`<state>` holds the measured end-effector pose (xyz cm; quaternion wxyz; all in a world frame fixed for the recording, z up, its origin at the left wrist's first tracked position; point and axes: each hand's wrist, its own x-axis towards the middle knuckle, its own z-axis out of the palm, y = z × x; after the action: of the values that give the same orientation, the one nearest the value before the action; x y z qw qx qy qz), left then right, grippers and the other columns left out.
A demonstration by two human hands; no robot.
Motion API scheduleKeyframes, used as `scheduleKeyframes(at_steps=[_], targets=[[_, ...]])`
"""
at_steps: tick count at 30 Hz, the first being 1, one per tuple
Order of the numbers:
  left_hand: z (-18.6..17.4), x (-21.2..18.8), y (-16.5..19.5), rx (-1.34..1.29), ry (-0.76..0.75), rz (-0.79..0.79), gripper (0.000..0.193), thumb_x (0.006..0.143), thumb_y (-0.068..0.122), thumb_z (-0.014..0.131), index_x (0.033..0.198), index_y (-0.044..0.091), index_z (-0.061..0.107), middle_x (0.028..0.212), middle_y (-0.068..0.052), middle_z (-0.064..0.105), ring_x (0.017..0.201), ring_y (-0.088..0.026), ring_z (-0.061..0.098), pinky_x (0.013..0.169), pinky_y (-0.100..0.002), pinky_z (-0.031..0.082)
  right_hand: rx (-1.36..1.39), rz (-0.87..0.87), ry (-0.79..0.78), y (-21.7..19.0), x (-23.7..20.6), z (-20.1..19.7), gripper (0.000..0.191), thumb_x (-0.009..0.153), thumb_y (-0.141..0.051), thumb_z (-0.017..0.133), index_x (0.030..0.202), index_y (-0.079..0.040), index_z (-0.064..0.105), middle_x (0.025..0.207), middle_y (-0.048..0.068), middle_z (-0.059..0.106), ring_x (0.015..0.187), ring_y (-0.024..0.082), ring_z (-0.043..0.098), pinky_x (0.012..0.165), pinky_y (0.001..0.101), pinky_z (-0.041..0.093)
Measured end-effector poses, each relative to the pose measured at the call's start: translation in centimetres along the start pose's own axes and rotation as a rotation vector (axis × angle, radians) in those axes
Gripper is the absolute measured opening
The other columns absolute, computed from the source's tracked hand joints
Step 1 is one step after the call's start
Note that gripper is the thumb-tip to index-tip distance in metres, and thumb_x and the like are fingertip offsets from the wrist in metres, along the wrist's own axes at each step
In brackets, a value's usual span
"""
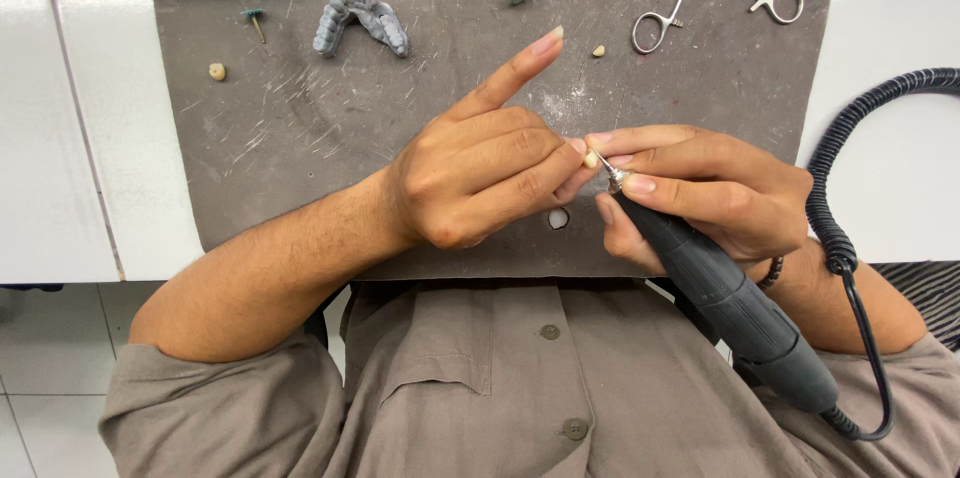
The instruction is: The person holds small dental crown prosthetics in one hand and grinds and polishes them with a rotary handpiece, changing grinding bits between pieces and setting finished crowns on the work mat.
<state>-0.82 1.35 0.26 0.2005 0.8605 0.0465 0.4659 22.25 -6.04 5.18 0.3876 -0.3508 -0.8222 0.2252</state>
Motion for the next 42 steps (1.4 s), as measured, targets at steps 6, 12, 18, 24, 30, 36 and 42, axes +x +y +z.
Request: scheduleKeyframes(at_steps=[6, 12, 18, 24, 30, 36, 42], targets=[[-0.1, 0.1, 0.0, 0.016, 0.011, 0.018, 0.009, 0.107, -0.004, 0.073, 0.113, -0.008, 0.068, 0.094, -0.007, 0.069, 0.086, -0.016, 0.070, 0.128, -0.058, 0.033, 0.054, 0.001, -0.007, -0.1, 0.3, -0.2, 0.040, 0.082, 0.009, 0.081, 0.111, 0.003, 0.055, 0.103, 0.022, 0.068, 0.107, 0.038, 0.072, 0.087, 0.0390, 0.066], [-0.4, 0.3, 0.0, 0.023, -0.004, 0.029, 0.013, 0.106, -0.005, 0.073, 0.117, -0.010, 0.068, 0.095, -0.008, 0.068, 0.088, -0.017, 0.070, 0.129, -0.059, 0.033, 0.051, -0.012, -0.001, 0.1, 0.2, -0.3, 0.040, 0.082, 0.008, 0.081, 0.112, 0.002, 0.055, 0.102, 0.021, 0.069, 0.107, 0.039, 0.073, 0.085, 0.0397, 0.062], [-0.4, 0.4, 0.2, 0.013, -0.007, -0.003, 0.013, 0.105, -0.006, 0.074, 0.116, -0.009, 0.068, 0.093, -0.008, 0.067, 0.087, -0.018, 0.070, 0.128, -0.059, 0.035, 0.025, 0.048, -0.015, -0.5, 0.1, -0.5, 0.039, 0.085, 0.008, 0.080, 0.113, 0.000, 0.054, 0.102, 0.019, 0.065, 0.109, 0.039, 0.073, 0.082, 0.0353, 0.062], [-0.5, 0.5, 0.3, -0.025, -0.026, -0.089, 0.014, 0.100, -0.008, 0.079, 0.110, -0.007, 0.069, 0.090, -0.007, 0.065, 0.083, -0.019, 0.067, 0.126, -0.060, 0.040, -0.013, -0.164, 0.087, 1.0, 0.3, 0.8, 0.035, 0.082, 0.008, 0.081, 0.109, 0.002, 0.059, 0.099, 0.020, 0.067, 0.101, 0.039, 0.074, 0.080, 0.0386, 0.062], [-0.5, 0.5, 0.3, -0.048, -0.022, -0.094, 0.014, 0.101, -0.009, 0.079, 0.110, -0.006, 0.068, 0.091, -0.008, 0.065, 0.085, -0.019, 0.067, 0.126, -0.061, 0.040, -0.013, -0.198, 0.086, 1.5, -0.1, 0.9, 0.032, 0.082, 0.007, 0.082, 0.106, 0.004, 0.061, 0.099, 0.020, 0.067, 0.101, 0.040, 0.074, 0.080, 0.0422, 0.063], [-0.4, 0.7, 0.3, -0.040, 0.001, -0.105, 0.014, 0.100, -0.009, 0.079, 0.108, -0.005, 0.069, 0.091, -0.008, 0.067, 0.084, -0.019, 0.068, 0.125, -0.060, 0.043, 0.004, -0.191, 0.063, 1.3, 0.1, 0.8, 0.033, 0.082, 0.003, 0.084, 0.106, 0.005, 0.061, 0.100, 0.022, 0.067, 0.101, 0.040, 0.073, 0.079, 0.0400, 0.062], [-0.3, 0.6, 0.3, -0.056, 0.010, -0.119, 0.013, 0.102, -0.006, 0.082, 0.108, -0.005, 0.070, 0.090, -0.009, 0.068, 0.082, -0.019, 0.068, 0.124, -0.060, 0.044, 0.007, -0.181, 0.059, 1.2, 0.2, 0.7, 0.033, 0.083, 0.003, 0.084, 0.108, 0.004, 0.062, 0.101, 0.020, 0.068, 0.102, 0.040, 0.073, 0.081, 0.0402, 0.067]])
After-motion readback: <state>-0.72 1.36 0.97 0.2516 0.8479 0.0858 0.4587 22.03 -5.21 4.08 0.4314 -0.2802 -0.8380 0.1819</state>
